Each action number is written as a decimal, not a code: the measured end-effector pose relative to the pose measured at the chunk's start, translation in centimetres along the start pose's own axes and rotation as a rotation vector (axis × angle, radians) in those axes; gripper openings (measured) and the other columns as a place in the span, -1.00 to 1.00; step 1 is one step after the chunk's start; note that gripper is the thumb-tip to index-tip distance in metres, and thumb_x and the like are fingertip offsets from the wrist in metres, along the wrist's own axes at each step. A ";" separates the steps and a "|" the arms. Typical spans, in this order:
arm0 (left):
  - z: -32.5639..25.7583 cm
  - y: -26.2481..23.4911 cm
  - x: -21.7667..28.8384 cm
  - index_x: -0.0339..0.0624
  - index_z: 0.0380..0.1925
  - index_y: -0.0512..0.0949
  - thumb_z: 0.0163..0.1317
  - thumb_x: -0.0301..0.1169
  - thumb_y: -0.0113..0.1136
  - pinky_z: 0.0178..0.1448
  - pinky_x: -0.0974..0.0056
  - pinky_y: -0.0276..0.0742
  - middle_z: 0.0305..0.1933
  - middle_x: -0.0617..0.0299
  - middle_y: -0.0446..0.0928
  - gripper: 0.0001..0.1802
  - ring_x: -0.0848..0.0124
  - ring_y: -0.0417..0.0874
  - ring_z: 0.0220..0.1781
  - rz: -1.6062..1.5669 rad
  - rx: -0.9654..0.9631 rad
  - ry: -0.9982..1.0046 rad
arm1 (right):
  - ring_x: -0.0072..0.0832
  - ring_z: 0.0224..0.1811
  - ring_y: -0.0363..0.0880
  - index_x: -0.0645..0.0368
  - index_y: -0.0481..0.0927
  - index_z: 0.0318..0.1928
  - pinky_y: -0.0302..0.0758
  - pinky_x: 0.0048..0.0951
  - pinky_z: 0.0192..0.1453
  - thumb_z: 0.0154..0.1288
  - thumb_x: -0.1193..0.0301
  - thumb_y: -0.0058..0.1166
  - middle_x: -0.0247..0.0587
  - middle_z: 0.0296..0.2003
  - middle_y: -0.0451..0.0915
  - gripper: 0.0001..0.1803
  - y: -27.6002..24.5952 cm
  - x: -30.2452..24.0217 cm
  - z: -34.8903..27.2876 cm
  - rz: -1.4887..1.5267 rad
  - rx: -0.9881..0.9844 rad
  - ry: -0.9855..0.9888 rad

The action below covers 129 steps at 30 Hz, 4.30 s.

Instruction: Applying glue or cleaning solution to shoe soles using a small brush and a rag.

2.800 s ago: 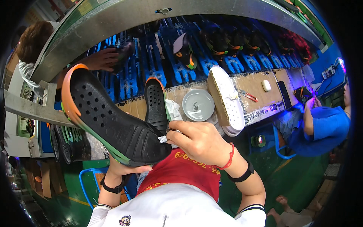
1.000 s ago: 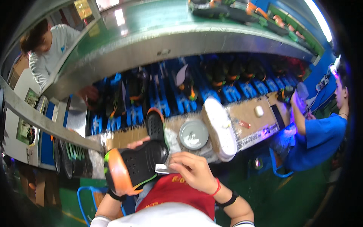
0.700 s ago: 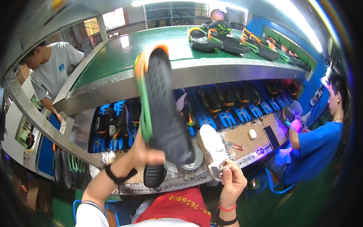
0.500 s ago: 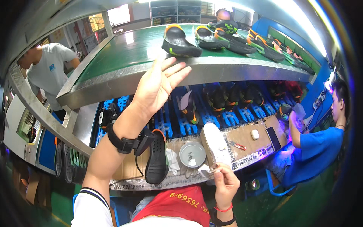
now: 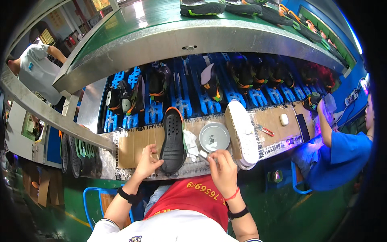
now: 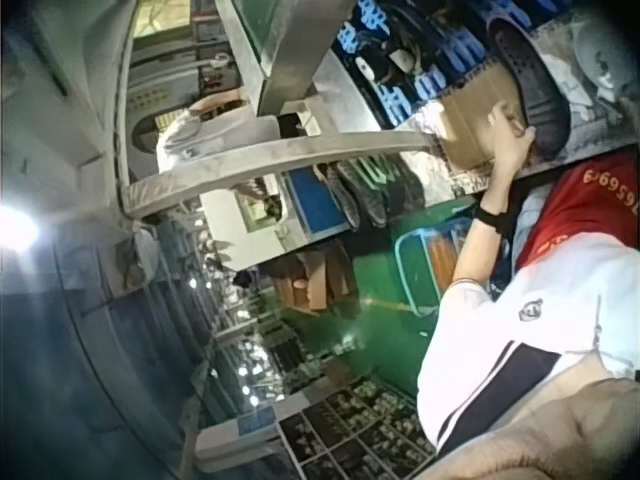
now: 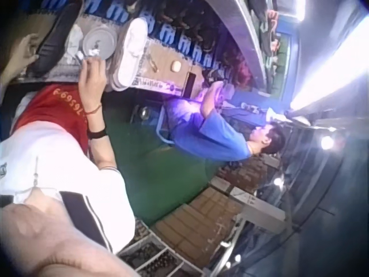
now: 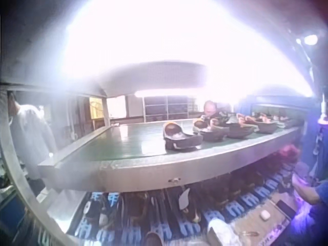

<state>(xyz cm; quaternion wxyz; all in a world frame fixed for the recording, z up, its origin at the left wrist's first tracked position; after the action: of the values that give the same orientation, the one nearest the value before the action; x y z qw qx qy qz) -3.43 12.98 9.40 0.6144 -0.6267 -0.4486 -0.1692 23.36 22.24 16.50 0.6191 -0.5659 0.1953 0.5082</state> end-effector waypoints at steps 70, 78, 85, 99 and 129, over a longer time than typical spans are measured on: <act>-1.2 2.4 5.3 -0.34 0.09 0.29 0.41 -0.40 -0.01 0.00 0.19 0.63 -0.14 -0.16 0.58 -0.66 0.15 0.67 -0.08 -0.982 0.214 0.022 | -0.27 -0.30 0.63 0.25 0.58 -0.23 0.56 -0.40 -0.30 0.08 0.52 0.23 -0.11 -0.18 0.57 -0.79 0.2 -4.6 1.9 -0.246 -0.445 -0.546; -2.7 1.3 6.0 -0.29 -0.01 0.31 0.33 -0.49 0.03 0.16 0.16 0.50 -0.11 -0.17 0.60 -0.74 0.17 0.66 -0.08 -0.620 0.369 0.406 | -0.33 -0.35 0.61 0.26 0.55 -0.20 0.55 -0.41 -0.35 0.03 0.52 0.18 -0.09 -0.13 0.54 -0.74 0.1 -4.3 2.7 -0.341 -0.351 -0.714; -2.7 1.0 5.9 -0.26 0.04 0.31 0.36 -0.44 0.00 0.18 0.16 0.48 -0.03 -0.22 0.57 -0.71 0.15 0.64 -0.04 -1.073 0.224 0.178 | -0.33 -0.41 0.61 0.25 0.57 -0.25 0.55 -0.39 -0.39 -0.02 0.54 0.23 -0.11 -0.22 0.58 -0.75 -0.1 -4.7 3.5 -0.187 -0.278 -0.687; -1.8 0.8 4.8 -0.31 0.11 0.40 0.25 -0.14 -0.10 0.27 0.17 0.43 0.21 -0.17 0.44 -0.45 0.19 0.57 0.14 -1.364 -0.065 0.124 | -0.18 -0.27 0.65 0.30 0.61 -0.26 0.58 -0.35 -0.20 0.16 0.58 0.19 -0.08 -0.26 0.62 -0.88 0.7 -4.1 2.1 0.172 -0.501 -0.266; -3.6 -2.2 8.1 -0.08 0.46 -0.46 -0.08 -0.09 0.54 0.26 0.16 0.46 0.44 0.00 0.08 0.44 0.24 0.39 0.32 -0.850 -0.220 0.321 | -0.22 -0.37 0.62 0.22 0.58 -0.29 0.54 -0.32 -0.35 0.13 0.54 0.23 -0.16 -0.30 0.58 -0.87 2.2 -5.9 3.7 -0.054 -0.243 -0.456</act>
<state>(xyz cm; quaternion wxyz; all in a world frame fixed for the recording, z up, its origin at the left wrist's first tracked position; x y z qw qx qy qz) 0.46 12.19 17.67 0.4822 -0.4147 -0.5440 -0.5473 17.85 22.85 21.27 0.5878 -0.5119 -0.0271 0.6259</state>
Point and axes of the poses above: each hand's wrist, its own z-axis towards the middle knuckle, its own y-axis out of the palm, x = y × z, the point moved 2 cm from there along z, towards the middle knuckle
